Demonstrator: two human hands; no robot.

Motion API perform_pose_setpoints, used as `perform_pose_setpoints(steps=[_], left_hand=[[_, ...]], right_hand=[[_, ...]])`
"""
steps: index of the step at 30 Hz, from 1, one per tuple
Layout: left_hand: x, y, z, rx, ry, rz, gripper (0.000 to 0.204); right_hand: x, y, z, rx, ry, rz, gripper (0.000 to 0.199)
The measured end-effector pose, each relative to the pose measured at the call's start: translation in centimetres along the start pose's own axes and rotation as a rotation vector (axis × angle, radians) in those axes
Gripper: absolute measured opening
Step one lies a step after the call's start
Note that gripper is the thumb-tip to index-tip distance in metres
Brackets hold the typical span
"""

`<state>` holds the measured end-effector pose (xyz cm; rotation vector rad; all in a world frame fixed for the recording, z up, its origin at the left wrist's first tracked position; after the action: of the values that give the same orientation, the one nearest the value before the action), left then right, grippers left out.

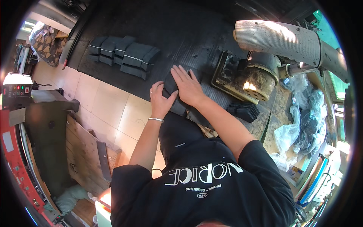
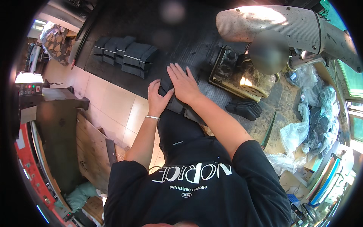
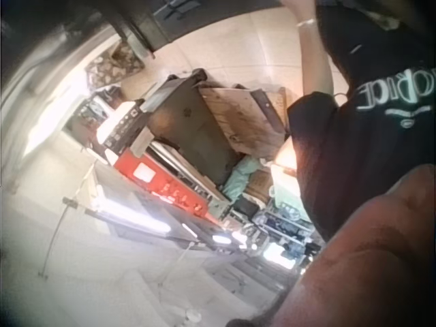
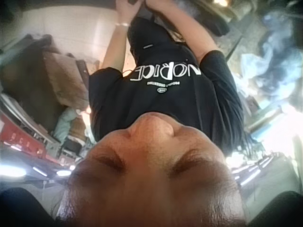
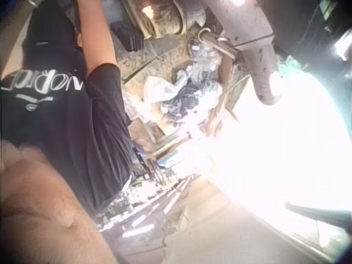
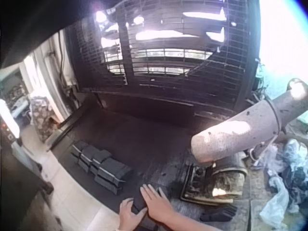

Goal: Manually feed and shape black leather shoe components through a leather thinning or finishing machine.

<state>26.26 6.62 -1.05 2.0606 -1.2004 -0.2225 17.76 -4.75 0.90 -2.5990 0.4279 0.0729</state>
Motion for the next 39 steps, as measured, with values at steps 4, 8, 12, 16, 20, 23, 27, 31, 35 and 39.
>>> perform_pose_setpoints(steps=[4,8,12,16,20,23,27,31,35,39], left_hand=[[0.0,-0.5,0.5,-0.011,-0.037,-0.1,0.049],[0.1,-1.3,0.7,-0.149,-0.1,-0.232,0.046],[-0.6,-1.8,-0.3,-0.686,-0.173,-0.263,0.04],[-0.4,3.3,-1.7,-0.988,-0.309,-0.128,0.036],[-0.9,5.0,-0.9,-1.424,-0.396,-0.209,0.039],[-0.8,6.0,-0.9,-1.542,-0.466,-0.261,0.044],[0.2,6.6,-0.9,-1.442,-0.469,-0.211,0.041],[4.6,7.2,-1.7,-0.818,-0.265,0.092,0.034],[9.6,8.6,-1.0,-0.685,-0.125,0.193,0.036],[12.6,11.7,-0.8,-0.642,-0.049,0.277,0.039]], right_hand=[[0.7,0.2,0.6,-0.039,-0.032,0.065,0.074],[-0.2,0.8,0.8,0.03,-0.032,0.036,0.081],[-2.8,2.0,-0.3,0.977,0.248,-0.108,0.088],[-5.0,3.0,-2.1,1.773,0.121,-0.09,0.09],[-5.8,2.3,-3.2,1.998,0.04,-0.294,0.075],[-6.2,2.8,-3.5,1.977,0.037,-0.322,0.073],[-6.4,2.5,-4.1,1.945,0.192,-0.19,0.071],[-8.6,3.5,-3.3,1.555,0.218,-0.047,0.067],[-12.8,4.4,1.6,1.105,0.049,0.038,0.047],[-14.6,4.1,4.4,1.062,0.083,-0.004,0.032]])
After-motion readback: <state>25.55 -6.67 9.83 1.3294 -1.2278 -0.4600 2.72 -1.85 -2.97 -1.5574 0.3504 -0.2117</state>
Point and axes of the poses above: each hand's wrist, its own x-axis towards the middle knuckle, its own z-axis out of the palm, y = z × x, the point moved 4 cm from there along x, towards the middle knuckle, and after that the axes turned 14 degrees about -y, right-handed, at the moved point
